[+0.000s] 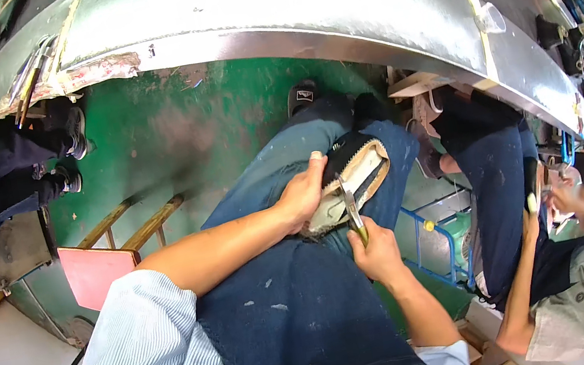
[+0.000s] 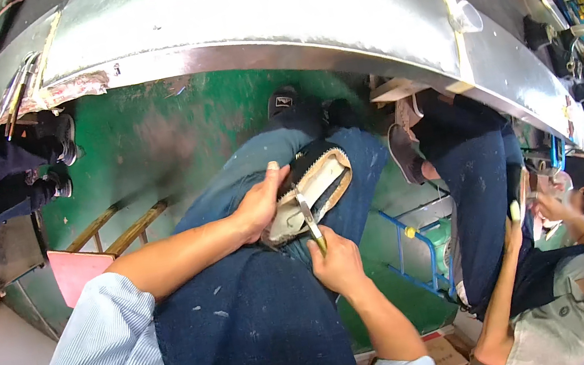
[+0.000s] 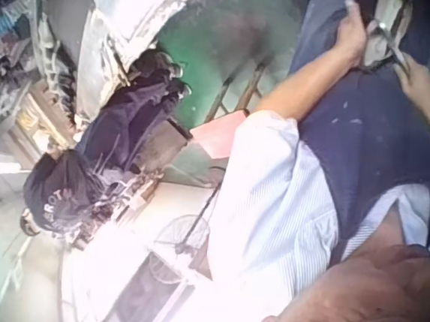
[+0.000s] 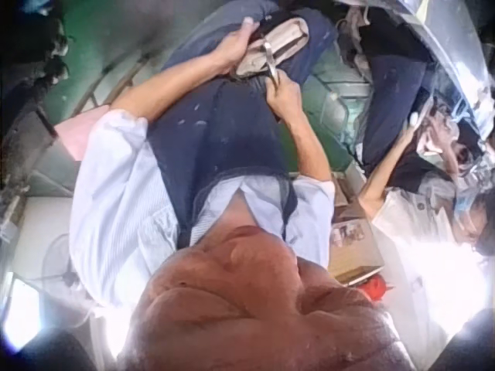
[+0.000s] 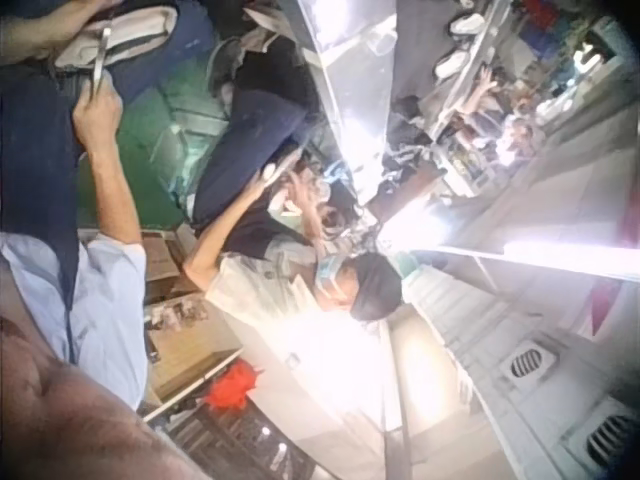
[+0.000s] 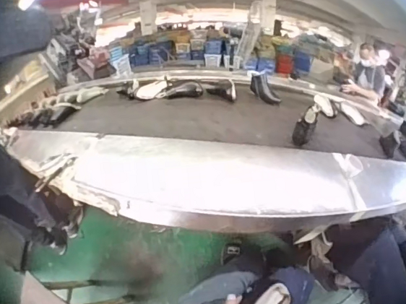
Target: The person is lasting shoes by manually pulling and securing the upper over the last using lasting pincers.
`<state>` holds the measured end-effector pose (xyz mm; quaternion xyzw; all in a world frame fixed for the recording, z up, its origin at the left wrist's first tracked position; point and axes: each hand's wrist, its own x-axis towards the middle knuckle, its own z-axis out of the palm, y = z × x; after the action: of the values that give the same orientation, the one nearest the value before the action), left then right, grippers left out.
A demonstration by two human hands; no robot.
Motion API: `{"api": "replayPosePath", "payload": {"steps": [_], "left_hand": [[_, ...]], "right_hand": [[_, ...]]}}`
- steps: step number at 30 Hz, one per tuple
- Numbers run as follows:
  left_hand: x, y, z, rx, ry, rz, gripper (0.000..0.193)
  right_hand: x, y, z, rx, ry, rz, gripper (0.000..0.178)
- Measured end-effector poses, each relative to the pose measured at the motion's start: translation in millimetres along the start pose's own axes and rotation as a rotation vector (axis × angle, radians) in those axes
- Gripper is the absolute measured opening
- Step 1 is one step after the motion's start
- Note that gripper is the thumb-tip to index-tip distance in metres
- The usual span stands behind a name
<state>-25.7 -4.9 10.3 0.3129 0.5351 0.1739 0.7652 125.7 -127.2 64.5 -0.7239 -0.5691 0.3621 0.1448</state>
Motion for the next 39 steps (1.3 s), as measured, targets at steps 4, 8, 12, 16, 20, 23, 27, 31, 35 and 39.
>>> {"api": "replayPosePath", "payload": {"steps": [4, 8, 12, 16, 20, 23, 27, 31, 35, 39], "left_hand": [[-6.2, -8.4, 9.5, 0.579, 0.096, 0.312, 0.054], [-6.6, -17.8, 13.7, 0.671, 0.129, 0.557, 0.046], [-8.3, -22.5, 15.3, 0.704, 0.09, 0.703, 0.045], [-7.2, -25.8, 10.0, 0.845, 0.02, 0.781, 0.052], [-17.7, -9.5, 10.4, 1.04, -0.04, 0.707, 0.054], [-27.3, 10.1, 14.2, 1.229, -0.152, 0.576, 0.055], [-20.1, 9.9, 8.6, 1.338, -0.169, 0.551, 0.057], [-11.5, 10.7, 7.3, 1.304, -0.151, 0.563, 0.057], [-19.4, 24.2, 11.2, 1.348, -0.261, 0.518, 0.06], [-31.0, 38.9, 9.8, 1.429, -0.355, 0.517, 0.064]], "right_hand": [[-15.5, 9.5, 28.2, 0.079, 0.222, -0.023, 0.026], [-25.3, 9.4, -31.7, 0.253, -0.274, 0.194, 0.025], [-25.7, 27.8, -41.0, -0.082, 0.028, -0.11, 0.035], [2.4, 33.7, -36.5, -0.359, 0.23, -0.18, 0.037], [11.3, 59.1, -9.5, -0.2, 0.351, -0.202, 0.031], [-5.3, 64.4, -13.9, -0.048, 0.283, -0.081, 0.025], [9.4, 46.9, -77.8, 0.422, -0.439, 0.441, 0.022], [16.2, 31.3, -81.2, 0.118, 0.074, -0.049, 0.022], [47.1, 28.5, -52.5, -0.173, -0.005, 0.022, 0.029], [34.4, 30.4, -52.9, 0.146, 0.13, -0.127, 0.03]]}}
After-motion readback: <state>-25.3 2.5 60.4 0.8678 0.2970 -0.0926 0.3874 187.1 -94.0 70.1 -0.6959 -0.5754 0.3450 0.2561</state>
